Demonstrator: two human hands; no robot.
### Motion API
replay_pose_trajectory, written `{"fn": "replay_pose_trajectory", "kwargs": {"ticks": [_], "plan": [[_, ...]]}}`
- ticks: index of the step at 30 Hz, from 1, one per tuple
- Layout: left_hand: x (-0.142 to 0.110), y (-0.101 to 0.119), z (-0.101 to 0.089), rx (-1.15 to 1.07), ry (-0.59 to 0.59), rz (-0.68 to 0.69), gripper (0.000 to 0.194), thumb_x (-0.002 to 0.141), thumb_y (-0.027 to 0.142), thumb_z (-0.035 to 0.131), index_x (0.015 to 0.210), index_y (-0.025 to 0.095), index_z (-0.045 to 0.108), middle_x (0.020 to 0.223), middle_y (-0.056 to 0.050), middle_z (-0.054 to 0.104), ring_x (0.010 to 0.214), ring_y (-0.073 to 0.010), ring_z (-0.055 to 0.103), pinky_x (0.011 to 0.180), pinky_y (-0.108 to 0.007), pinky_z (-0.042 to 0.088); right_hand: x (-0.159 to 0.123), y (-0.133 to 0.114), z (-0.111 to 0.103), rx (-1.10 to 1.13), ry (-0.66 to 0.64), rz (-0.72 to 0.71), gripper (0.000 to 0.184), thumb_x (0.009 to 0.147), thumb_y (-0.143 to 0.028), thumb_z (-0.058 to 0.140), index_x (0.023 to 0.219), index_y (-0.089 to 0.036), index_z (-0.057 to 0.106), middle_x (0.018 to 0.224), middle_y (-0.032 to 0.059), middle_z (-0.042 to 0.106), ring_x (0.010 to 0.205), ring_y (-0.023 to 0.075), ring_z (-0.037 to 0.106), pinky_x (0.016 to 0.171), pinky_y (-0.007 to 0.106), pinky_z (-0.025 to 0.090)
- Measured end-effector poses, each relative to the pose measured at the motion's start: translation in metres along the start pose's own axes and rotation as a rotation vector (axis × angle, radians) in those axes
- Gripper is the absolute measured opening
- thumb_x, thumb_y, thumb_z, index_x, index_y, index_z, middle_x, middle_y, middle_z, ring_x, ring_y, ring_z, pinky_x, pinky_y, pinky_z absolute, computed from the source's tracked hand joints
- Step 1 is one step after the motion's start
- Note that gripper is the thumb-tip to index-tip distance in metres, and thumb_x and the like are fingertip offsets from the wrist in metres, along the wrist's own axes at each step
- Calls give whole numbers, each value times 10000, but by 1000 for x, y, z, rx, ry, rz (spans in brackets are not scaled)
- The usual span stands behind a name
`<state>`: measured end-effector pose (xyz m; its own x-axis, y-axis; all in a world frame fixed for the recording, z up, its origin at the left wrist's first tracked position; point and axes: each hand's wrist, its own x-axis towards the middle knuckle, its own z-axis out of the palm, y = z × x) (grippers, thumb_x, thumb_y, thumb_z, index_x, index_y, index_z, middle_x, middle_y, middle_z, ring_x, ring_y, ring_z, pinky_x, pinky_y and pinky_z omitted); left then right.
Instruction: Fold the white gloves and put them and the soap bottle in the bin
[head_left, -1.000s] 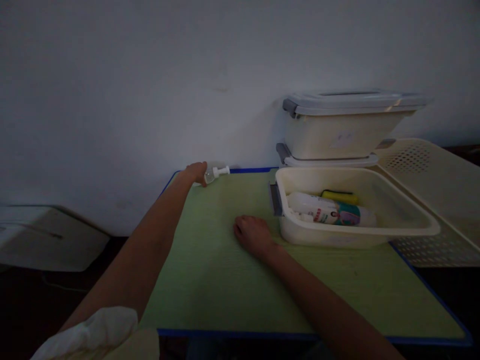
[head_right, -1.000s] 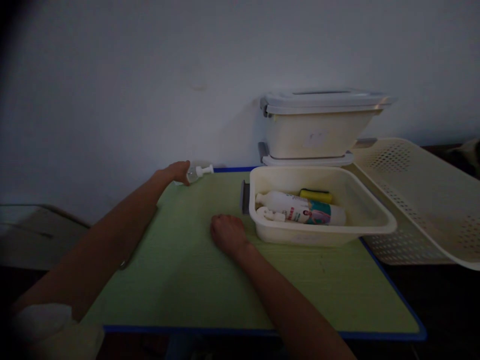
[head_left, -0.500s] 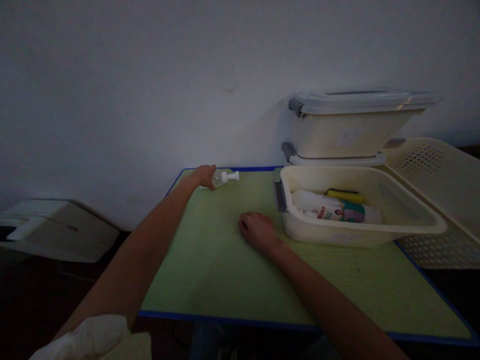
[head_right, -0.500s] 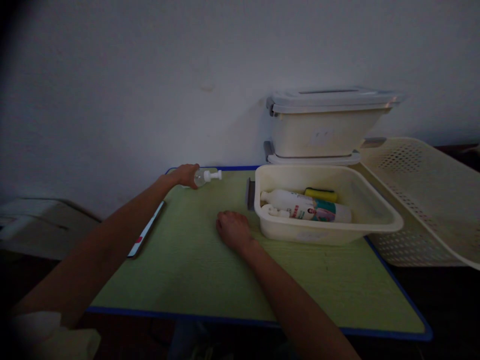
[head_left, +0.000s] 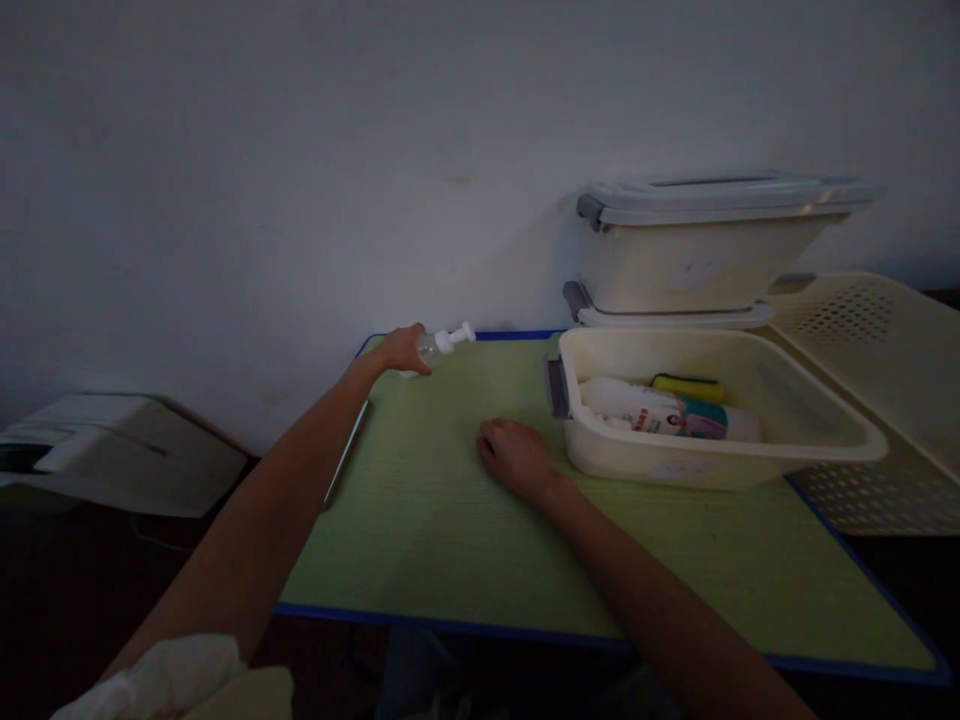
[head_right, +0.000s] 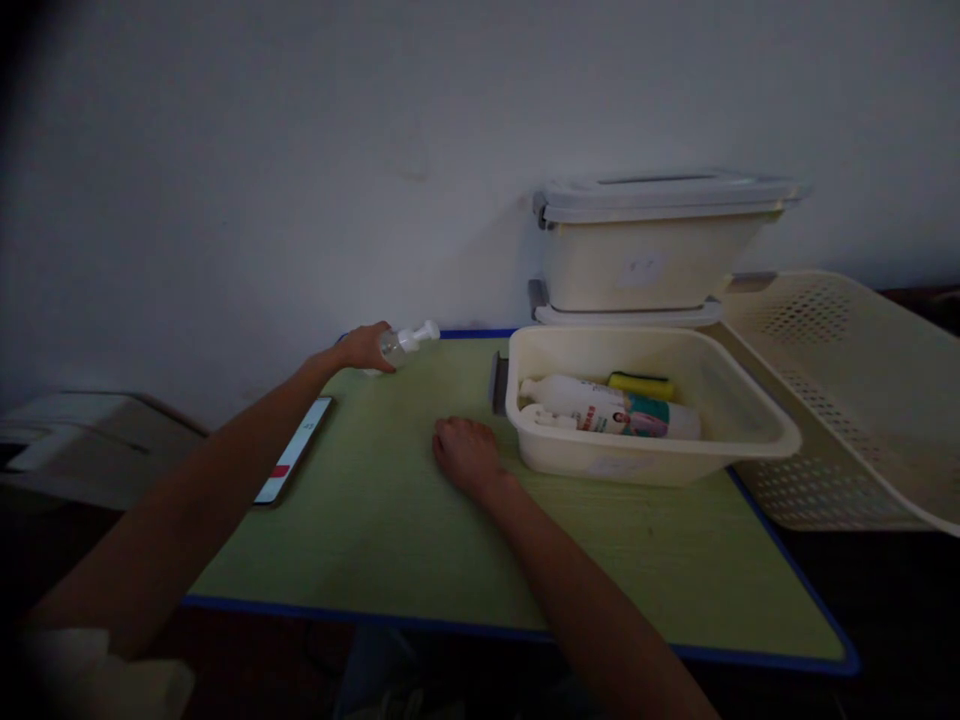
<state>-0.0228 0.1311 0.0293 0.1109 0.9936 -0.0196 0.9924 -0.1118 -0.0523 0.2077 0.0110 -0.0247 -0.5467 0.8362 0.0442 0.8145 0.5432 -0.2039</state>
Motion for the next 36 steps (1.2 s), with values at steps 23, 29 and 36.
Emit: {"fn": "replay_pose_trajectory", "kwargs": {"ticks": [23,29,36], "plan": [[-3,7,0,-99,29,1,690,523,347,716,1143,156,481,1041,-105,626,942,-259,599,747,-285,444,-1,1,2,8,19,-22,281,893,-219,316,944,-160,587,935,93,643,864,183,588,729,287,410],[-4,11,0,-96,39,18,693,536,352,698,1155,149,464,1049,-116,625,942,-258,597,758,-297,441,-1,1,2,2,9,-25,277,890,-219,321,947,-159,585,938,96,642,869,184,588,732,285,410],[1,17,2,-117,30,65,648,473,318,723,1068,159,521,1017,-111,635,931,-266,595,761,-301,433,-1,1,1,-2,1,-23,293,892,-226,308,959,-160,585,946,97,642,862,190,593,722,289,415]]}}
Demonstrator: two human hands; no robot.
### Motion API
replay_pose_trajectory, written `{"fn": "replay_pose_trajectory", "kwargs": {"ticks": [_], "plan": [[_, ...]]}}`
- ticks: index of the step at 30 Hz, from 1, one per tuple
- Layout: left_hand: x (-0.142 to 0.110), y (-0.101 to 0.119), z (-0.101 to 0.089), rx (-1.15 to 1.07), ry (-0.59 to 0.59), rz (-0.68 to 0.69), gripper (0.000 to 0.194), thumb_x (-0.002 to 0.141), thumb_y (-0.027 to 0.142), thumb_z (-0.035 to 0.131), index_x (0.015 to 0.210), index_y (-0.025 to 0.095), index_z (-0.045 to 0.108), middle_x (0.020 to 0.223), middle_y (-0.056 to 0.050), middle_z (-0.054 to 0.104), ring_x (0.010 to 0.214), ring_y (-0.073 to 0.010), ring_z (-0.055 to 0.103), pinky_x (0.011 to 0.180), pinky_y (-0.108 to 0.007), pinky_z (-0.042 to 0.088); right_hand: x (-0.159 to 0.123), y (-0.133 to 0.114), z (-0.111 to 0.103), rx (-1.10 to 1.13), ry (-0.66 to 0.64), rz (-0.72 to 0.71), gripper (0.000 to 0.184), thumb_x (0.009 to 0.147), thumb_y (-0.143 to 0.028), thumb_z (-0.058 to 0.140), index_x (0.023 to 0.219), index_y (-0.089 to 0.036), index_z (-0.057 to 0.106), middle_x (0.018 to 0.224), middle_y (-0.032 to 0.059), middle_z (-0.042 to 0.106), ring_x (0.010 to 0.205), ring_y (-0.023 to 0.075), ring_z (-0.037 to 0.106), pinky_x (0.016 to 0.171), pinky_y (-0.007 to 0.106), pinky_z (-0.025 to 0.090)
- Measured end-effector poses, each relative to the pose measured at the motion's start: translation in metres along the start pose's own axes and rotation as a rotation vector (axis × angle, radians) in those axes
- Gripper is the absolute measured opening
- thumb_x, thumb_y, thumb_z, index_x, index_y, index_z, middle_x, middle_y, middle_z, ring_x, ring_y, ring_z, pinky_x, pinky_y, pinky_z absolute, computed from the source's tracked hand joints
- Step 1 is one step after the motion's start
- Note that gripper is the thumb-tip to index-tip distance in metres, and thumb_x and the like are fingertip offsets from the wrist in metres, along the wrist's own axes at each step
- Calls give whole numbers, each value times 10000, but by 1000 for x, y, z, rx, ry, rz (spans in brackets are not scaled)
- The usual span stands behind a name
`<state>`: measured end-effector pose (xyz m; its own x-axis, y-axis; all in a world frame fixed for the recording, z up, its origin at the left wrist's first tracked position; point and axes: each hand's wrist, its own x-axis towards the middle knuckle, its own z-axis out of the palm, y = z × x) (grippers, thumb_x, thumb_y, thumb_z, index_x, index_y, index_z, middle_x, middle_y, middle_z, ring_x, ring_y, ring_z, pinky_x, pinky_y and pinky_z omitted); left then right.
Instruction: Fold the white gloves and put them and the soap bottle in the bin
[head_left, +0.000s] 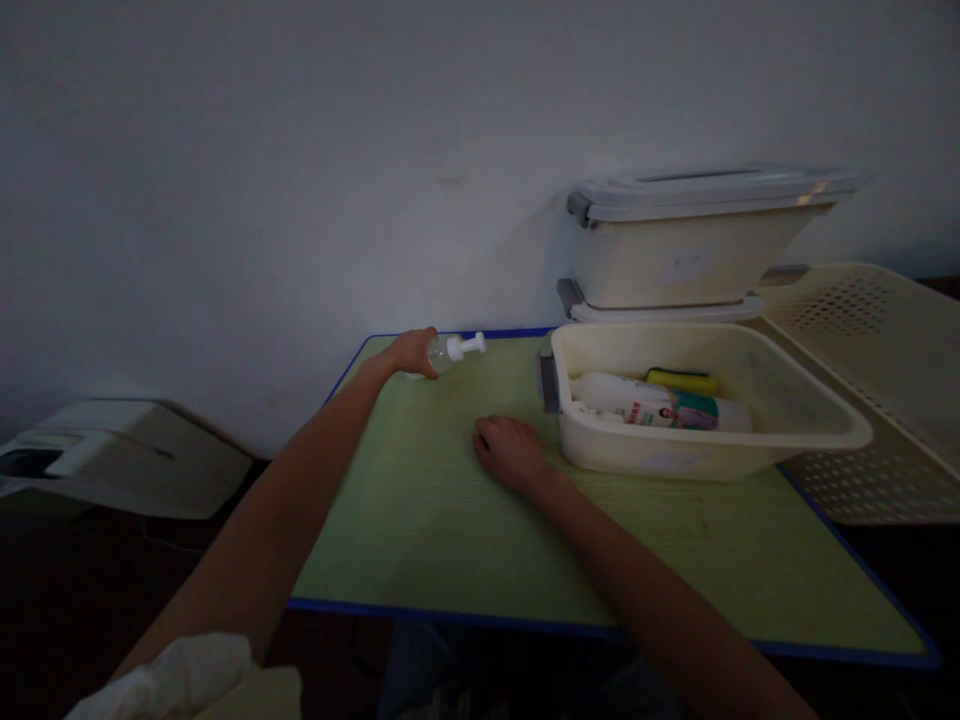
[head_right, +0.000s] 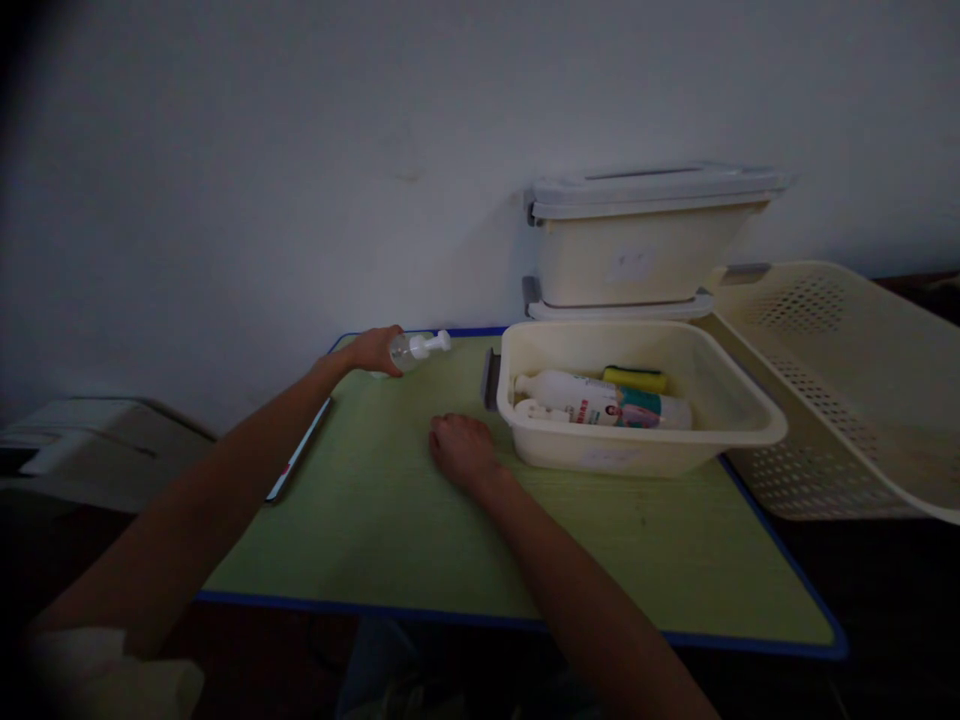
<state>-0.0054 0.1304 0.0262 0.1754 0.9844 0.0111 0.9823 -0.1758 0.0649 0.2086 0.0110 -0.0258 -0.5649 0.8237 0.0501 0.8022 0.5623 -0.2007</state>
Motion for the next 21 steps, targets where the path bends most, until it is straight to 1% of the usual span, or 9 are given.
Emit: {"fn": "replay_pose_trajectory", "kwargs": {"ticks": [5,10,13,16,21], "plan": [[-1,-5,2,-65,44,-19,645,453,312,733,1050,171,533,979,-103,643,911,-273,601,754,-312,437,-1,-1,-2,-2,3,-3,283,891,-215,319,959,-158,588,950,102,646,866,192,597,720,287,417],[-5,-16,6,-180,137,-81,637,465,324,736,1048,187,520,976,-78,642,903,-252,598,767,-309,440,-1,-1,-2,-1,6,-8,267,894,-214,331,947,-159,587,948,98,649,868,186,599,726,282,418],[-6,-19,9,-268,190,-105,623,456,324,744,1023,184,525,973,-66,638,892,-235,594,770,-307,444,0,-1,-2,4,8,-14,266,890,-213,334,947,-160,589,956,96,650,869,187,598,727,286,421],[-5,-14,14,-367,232,-110,612,423,282,759,984,174,540,940,-61,642,869,-231,596,767,-316,450,0,0,-1,8,12,-19,272,884,-208,333,949,-158,592,955,98,652,865,191,597,725,291,424],[-3,4,27,-577,322,-120,540,490,312,738,960,137,540,930,-69,640,842,-208,604,760,-322,467,0,0,-1,7,17,-20,282,882,-205,325,946,-155,596,949,99,651,857,204,600,712,305,429]]}}
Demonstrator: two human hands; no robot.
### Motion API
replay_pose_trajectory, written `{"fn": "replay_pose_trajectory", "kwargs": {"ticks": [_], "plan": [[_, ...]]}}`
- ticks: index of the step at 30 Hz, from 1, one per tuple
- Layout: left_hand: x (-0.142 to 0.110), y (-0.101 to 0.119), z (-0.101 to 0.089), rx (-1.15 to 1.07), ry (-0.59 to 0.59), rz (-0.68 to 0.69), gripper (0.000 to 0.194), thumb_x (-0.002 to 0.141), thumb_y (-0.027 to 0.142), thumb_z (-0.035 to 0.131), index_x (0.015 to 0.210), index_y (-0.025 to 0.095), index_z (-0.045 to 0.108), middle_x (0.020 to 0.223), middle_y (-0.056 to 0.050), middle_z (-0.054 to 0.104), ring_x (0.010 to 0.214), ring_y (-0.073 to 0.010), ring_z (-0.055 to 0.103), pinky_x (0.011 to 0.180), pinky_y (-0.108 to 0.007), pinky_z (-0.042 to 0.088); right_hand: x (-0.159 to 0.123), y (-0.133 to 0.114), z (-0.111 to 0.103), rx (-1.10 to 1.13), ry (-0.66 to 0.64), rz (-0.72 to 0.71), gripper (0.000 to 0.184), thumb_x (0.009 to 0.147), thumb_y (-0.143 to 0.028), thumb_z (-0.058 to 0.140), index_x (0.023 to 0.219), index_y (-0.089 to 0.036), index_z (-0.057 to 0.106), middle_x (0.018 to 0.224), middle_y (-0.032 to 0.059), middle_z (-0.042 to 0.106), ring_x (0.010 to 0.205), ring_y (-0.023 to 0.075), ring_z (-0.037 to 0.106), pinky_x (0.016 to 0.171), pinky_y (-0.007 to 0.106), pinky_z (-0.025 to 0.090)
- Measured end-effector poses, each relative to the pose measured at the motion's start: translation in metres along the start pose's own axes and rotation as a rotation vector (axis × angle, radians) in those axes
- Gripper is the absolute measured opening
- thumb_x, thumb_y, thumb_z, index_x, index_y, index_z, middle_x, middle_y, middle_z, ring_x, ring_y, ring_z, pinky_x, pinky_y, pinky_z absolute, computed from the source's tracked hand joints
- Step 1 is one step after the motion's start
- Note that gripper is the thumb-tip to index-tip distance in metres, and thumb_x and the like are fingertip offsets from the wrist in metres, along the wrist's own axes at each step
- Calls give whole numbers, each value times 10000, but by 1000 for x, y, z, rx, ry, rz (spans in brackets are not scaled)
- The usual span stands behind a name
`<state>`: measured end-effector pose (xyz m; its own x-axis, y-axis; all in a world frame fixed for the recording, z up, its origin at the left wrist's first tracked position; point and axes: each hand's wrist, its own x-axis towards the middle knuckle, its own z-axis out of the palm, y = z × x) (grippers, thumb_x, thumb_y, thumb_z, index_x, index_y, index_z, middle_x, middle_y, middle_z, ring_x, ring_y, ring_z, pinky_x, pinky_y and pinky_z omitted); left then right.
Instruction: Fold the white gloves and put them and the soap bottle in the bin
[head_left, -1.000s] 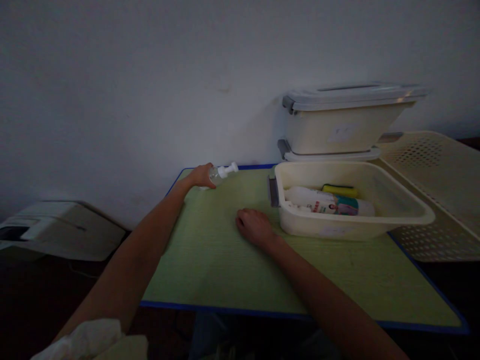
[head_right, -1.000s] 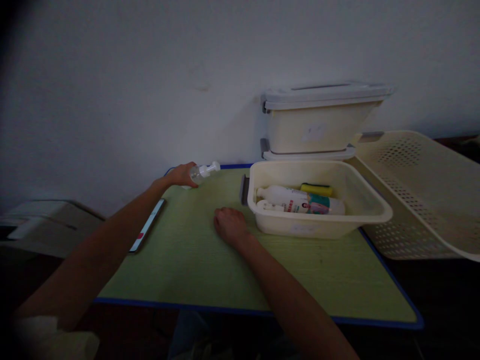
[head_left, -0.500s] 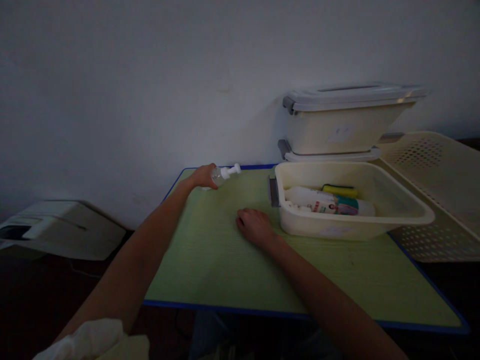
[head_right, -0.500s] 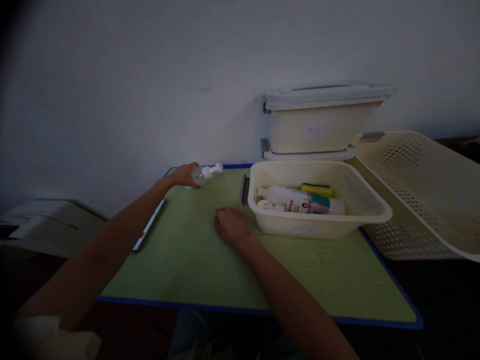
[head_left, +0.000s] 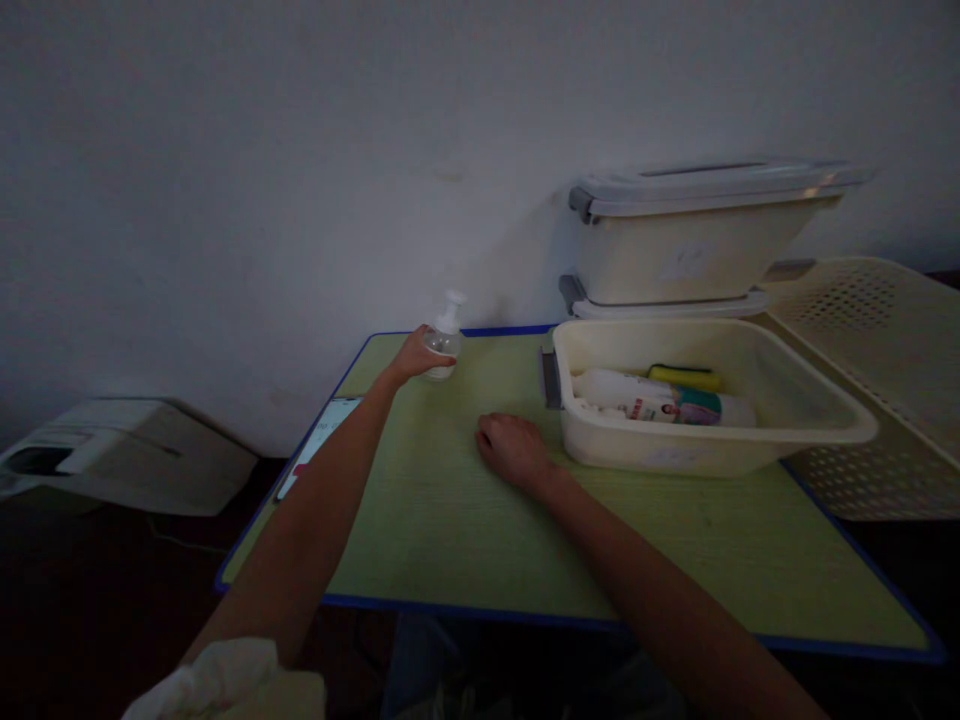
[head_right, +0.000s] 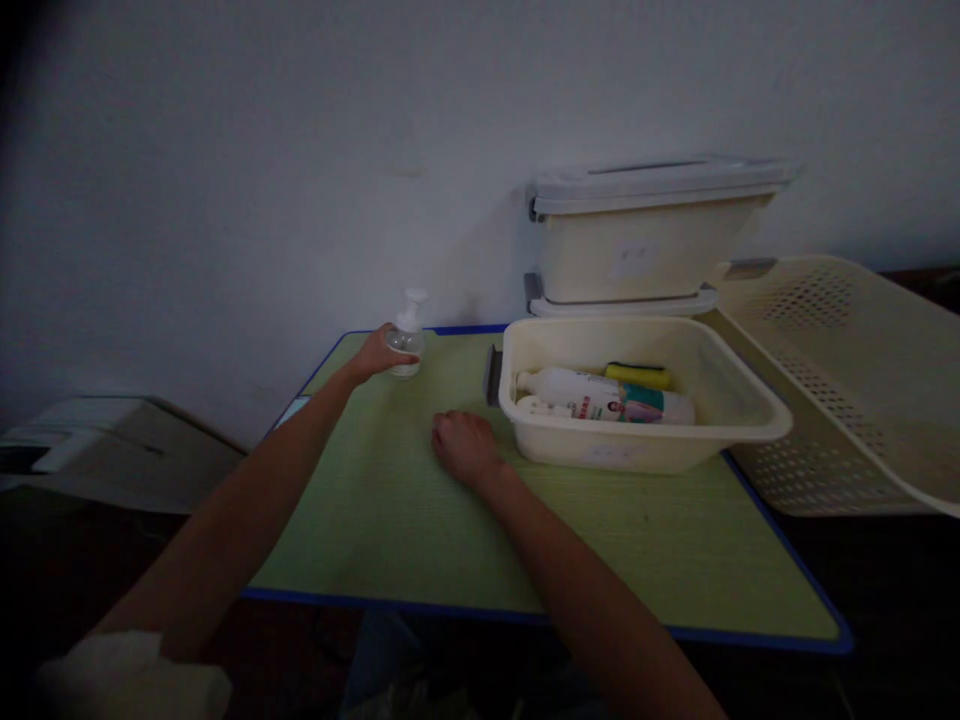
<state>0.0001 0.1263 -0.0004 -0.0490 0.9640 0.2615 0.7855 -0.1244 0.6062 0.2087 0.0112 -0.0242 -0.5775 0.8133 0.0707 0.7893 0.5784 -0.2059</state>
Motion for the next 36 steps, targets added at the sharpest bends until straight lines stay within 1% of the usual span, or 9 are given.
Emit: {"fn": "replay_pose_trajectory", "kwargs": {"ticks": [2,6,14,20,27,32,36], "plan": [[-3,4,9,-82,30,-5,544,491,316,743,959,126,541,936,-79,638,850,-210,604,766,-322,469,0,0,-1,-2,-4,3,281,883,-206,328,940,-155,598,947,100,652,853,203,602,712,302,429],[-8,10,24,-221,54,-10,563,480,323,754,963,125,543,939,-82,639,849,-214,606,768,-332,471,0,-1,-2,-2,-13,8,278,887,-212,334,946,-155,599,944,101,653,855,193,603,722,288,424],[-17,18,43,-417,53,0,578,485,292,762,1002,138,554,998,-84,641,906,-216,602,829,-347,451,0,-1,-1,0,-29,20,294,894,-215,315,971,-159,593,973,105,646,883,194,595,740,293,417],[-22,24,49,-499,38,-7,592,466,269,771,1001,130,558,1006,-94,637,916,-220,598,833,-349,447,0,-2,0,-5,-22,30,291,891,-221,320,963,-162,596,971,97,647,880,199,596,727,291,419],[-31,28,53,-562,36,-39,531,462,241,775,946,145,578,962,-77,651,887,-216,607,827,-357,451,1,-1,-1,7,-14,44,307,890,-216,314,958,-153,607,974,105,649,879,201,595,737,301,417],[-42,30,60,-634,81,-93,532,463,253,773,942,148,568,962,-83,650,902,-224,607,832,-362,449,1,0,-1,29,-4,68,290,881,-225,337,922,-155,615,943,102,658,846,203,604,711,293,416],[-46,30,64,-733,131,-123,561,446,253,776,948,159,546,981,-76,642,934,-226,598,851,-353,443,1,0,-1,64,25,89,272,868,-225,355,896,-159,618,935,96,659,833,201,602,704,289,408]]}}
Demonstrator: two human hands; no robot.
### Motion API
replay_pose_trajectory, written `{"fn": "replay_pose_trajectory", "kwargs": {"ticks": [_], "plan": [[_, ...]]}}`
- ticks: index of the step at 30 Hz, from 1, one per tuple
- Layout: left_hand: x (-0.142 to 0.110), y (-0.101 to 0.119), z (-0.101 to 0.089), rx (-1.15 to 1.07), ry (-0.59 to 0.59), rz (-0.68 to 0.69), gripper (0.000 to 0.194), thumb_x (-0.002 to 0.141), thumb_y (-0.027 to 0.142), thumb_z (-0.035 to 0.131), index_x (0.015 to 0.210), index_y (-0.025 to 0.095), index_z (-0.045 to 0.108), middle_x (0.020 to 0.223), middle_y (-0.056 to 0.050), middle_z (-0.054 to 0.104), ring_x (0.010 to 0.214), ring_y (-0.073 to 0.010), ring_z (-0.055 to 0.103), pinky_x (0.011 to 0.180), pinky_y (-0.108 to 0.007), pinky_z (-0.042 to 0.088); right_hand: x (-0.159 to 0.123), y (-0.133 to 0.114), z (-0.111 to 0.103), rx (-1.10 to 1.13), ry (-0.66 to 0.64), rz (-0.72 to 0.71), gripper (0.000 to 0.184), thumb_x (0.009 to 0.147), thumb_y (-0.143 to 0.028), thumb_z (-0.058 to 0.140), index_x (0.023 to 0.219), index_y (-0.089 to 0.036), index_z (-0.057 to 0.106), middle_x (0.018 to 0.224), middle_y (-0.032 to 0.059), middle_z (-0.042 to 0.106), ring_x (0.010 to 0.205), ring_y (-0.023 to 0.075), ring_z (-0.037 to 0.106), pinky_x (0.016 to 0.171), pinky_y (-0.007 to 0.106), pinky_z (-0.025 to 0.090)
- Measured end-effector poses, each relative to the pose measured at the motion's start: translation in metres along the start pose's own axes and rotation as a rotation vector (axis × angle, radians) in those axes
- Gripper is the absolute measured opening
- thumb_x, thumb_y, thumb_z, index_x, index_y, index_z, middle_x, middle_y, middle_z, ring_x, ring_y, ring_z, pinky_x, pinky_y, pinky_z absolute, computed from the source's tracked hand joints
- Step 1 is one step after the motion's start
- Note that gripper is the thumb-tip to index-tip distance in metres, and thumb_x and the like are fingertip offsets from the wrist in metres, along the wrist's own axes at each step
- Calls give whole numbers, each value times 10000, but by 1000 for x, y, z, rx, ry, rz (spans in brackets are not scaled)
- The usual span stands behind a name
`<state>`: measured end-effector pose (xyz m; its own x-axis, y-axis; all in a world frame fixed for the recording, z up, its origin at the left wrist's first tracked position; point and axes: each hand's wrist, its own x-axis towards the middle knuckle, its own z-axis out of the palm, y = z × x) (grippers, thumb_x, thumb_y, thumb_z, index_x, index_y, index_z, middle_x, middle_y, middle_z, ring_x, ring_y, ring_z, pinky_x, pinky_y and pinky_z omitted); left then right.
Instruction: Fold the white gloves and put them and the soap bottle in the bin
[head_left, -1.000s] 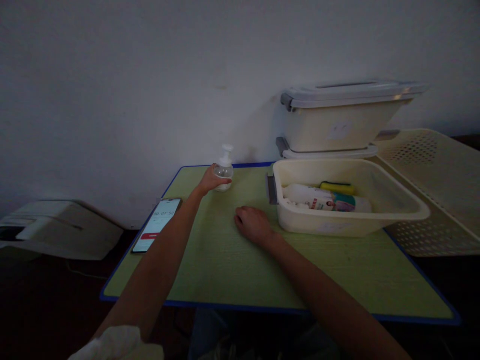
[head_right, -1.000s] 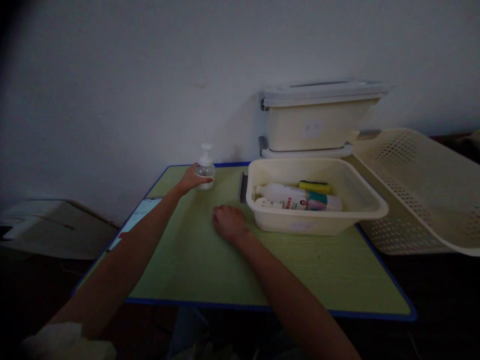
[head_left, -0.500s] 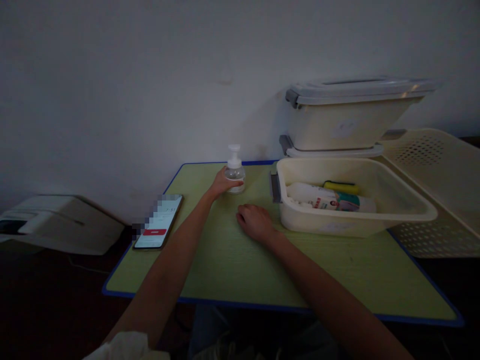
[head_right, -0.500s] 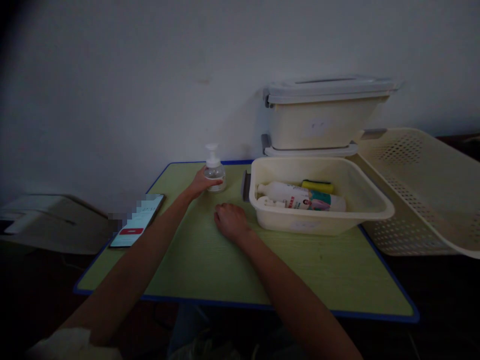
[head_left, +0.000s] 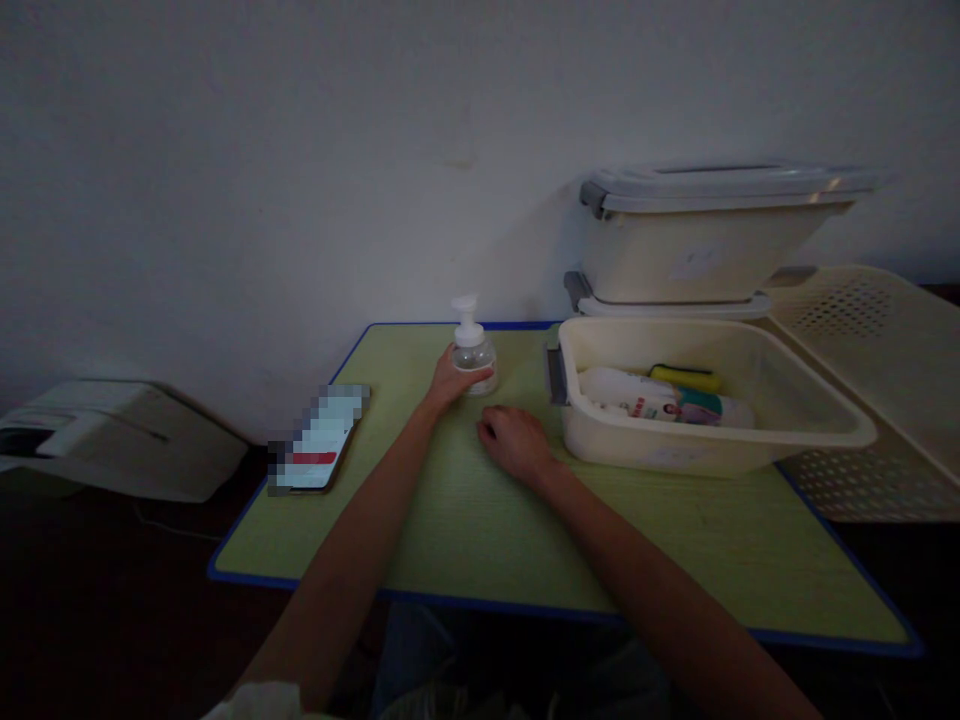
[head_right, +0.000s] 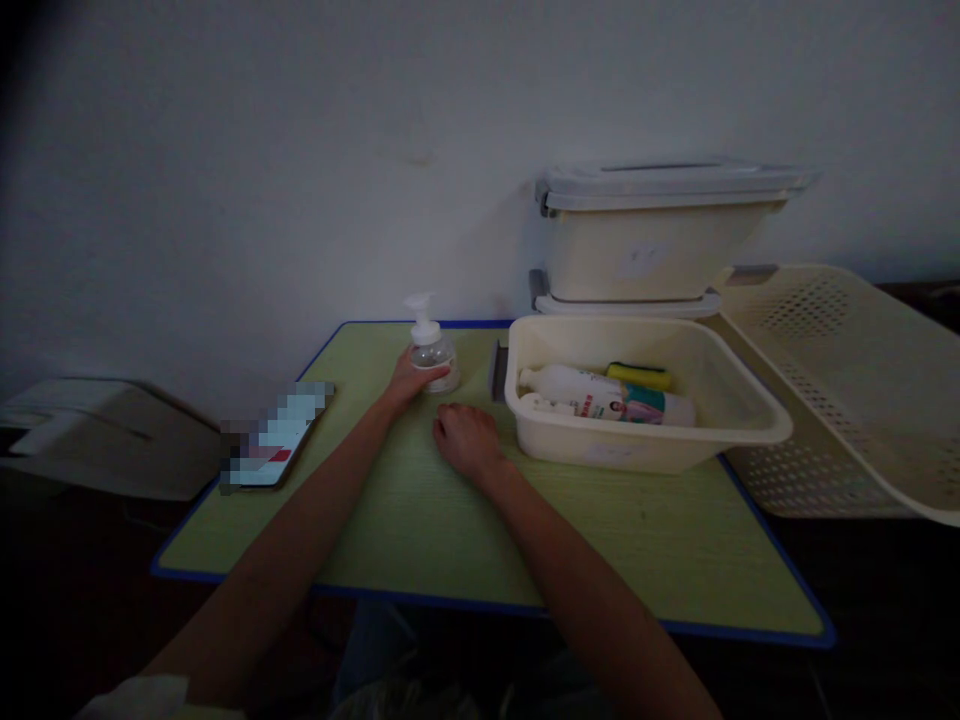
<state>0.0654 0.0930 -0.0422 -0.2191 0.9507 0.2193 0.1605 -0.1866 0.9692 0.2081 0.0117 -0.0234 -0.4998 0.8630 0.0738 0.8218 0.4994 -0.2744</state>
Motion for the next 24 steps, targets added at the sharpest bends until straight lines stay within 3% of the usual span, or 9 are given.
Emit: {"fn": "replay_pose_trajectory", "kwargs": {"ticks": [5,11,14,17,20,24], "plan": [[0,-3,0,-170,42,-66,570,467,334,756,956,165,517,959,-69,640,917,-227,606,810,-347,463,0,1,1,92,59,34,248,849,-239,375,814,-164,609,851,84,659,756,186,588,668,283,385],[-1,0,-2,-419,-32,-157,525,610,574,608,916,152,542,870,-83,655,908,-238,615,793,-352,477,5,5,4,320,173,100,151,801,-258,445,705,-181,533,729,43,607,678,156,525,632,269,350],[-5,9,-5,-537,-77,-187,563,676,625,514,973,148,540,923,-93,655,947,-238,610,838,-358,469,9,8,7,495,235,139,109,753,-302,502,731,-197,485,650,-4,543,615,140,483,599,261,346],[-11,17,-7,-620,-110,-201,605,691,659,447,1003,149,536,915,-80,660,934,-232,619,853,-357,466,13,10,9,721,286,165,201,719,-360,522,825,-215,433,642,-34,501,593,134,482,587,260,369],[-18,24,-5,-789,-150,-213,598,691,657,443,1004,156,537,860,-59,670,881,-214,635,842,-341,467,18,12,11,982,290,183,261,747,-444,441,890,-238,369,729,-17,536,645,145,540,578,272,418],[-26,27,-2,-1014,-255,-260,589,701,626,471,1007,129,549,830,-80,678,863,-227,643,819,-352,471,19,11,6,1265,204,201,293,812,-518,264,886,-249,351,779,13,591,703,167,605,578,310,474]]}}
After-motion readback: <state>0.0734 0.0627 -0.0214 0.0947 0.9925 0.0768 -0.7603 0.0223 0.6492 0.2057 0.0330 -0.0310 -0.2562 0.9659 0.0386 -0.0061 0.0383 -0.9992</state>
